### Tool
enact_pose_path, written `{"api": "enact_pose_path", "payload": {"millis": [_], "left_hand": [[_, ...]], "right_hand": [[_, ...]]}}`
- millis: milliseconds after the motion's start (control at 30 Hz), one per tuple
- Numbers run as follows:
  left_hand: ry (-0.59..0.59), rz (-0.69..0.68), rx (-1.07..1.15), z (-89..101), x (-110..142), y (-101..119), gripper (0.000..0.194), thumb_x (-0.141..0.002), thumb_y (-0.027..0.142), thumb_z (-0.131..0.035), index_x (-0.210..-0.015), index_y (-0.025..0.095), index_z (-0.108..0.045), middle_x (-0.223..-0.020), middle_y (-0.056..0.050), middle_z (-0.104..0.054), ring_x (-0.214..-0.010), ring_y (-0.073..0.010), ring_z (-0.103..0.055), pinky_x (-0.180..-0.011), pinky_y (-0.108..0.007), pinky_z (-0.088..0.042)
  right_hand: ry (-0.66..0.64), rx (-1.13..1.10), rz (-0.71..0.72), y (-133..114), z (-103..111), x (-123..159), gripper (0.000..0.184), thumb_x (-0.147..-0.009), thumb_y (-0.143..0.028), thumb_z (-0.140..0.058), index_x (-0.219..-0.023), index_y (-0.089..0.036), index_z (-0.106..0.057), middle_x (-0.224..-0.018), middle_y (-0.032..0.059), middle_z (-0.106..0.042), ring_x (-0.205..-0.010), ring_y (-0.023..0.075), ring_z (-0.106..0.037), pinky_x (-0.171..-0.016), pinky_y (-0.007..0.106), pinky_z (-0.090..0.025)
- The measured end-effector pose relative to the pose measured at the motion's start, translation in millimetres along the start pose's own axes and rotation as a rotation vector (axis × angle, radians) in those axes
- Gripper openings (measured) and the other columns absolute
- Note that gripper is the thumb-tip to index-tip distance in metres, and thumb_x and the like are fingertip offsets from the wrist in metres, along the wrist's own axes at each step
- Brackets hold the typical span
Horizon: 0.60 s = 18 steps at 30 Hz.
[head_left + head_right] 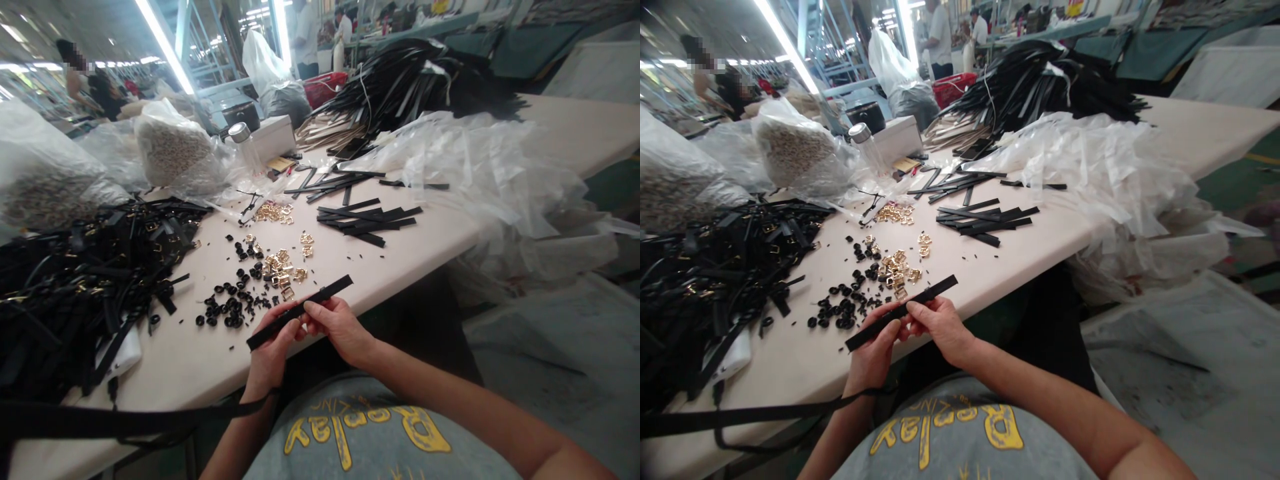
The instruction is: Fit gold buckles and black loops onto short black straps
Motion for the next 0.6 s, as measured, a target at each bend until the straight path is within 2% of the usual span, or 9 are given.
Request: {"api": "enact_pose_path", "payload": {"millis": [100,267,433,600], "left_hand": [[0.033,0.002,-0.026,4.1,1.2,-1.6,0.028,-0.077,0.031,-0.076,-0.102,0.019,-0.073,-0.069,-0.001,-0.070,-0.058,-0.0122,-0.060,-0.060,-0.023,-0.051],[0.201,-0.103,-0.018,26.6,4.0,2.7,0.024,-0.076,0.027,-0.076,-0.098,0.019,-0.074,-0.058,0.002,-0.064,-0.054,-0.0107,-0.058,-0.058,-0.021,-0.049],[0.178,-0.069,0.000,37.3,-0.1,2.1,0.031,-0.074,0.032,-0.079,-0.100,0.017,-0.074,-0.060,0.001,-0.065,-0.053,-0.0105,-0.058,-0.056,-0.021,-0.049],[0.146,-0.044,0.018,33.7,3.0,-1.8,0.031,-0.072,0.033,-0.080,-0.097,0.016,-0.075,-0.062,-0.001,-0.067,-0.053,-0.0101,-0.058,-0.054,-0.021,-0.050]], "right_hand": [[0.050,0.019,0.015,1.4,4.3,-1.4,0.042,-0.070,-0.054,-0.080,-0.073,-0.013,-0.070,-0.062,0.0004,-0.065,-0.053,0.0082,-0.054,-0.054,0.021,-0.042],[0.172,-0.119,0.037,-8.0,18.1,-7.3,0.042,-0.065,-0.054,-0.084,-0.080,-0.016,-0.072,-0.074,0.0008,-0.069,-0.065,0.0108,-0.061,-0.060,0.022,-0.047],[0.117,-0.117,0.083,-27.2,16.5,-13.0,0.036,-0.071,-0.050,-0.081,-0.084,-0.017,-0.075,-0.091,0.0049,-0.073,-0.079,0.0144,-0.065,-0.070,0.024,-0.051],[0.100,-0.151,0.130,-29.9,14.4,-16.1,0.035,-0.073,-0.051,-0.079,-0.083,-0.018,-0.074,-0.091,0.0045,-0.074,-0.085,0.0176,-0.067,-0.082,0.030,-0.053]]}}
Point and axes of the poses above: each hand's wrist, its own x-axis away from the middle knuckle, its own z-axis out of the back of the hand, y = z × x, the point moved 9 cm from there along -x, towards the middle knuckle
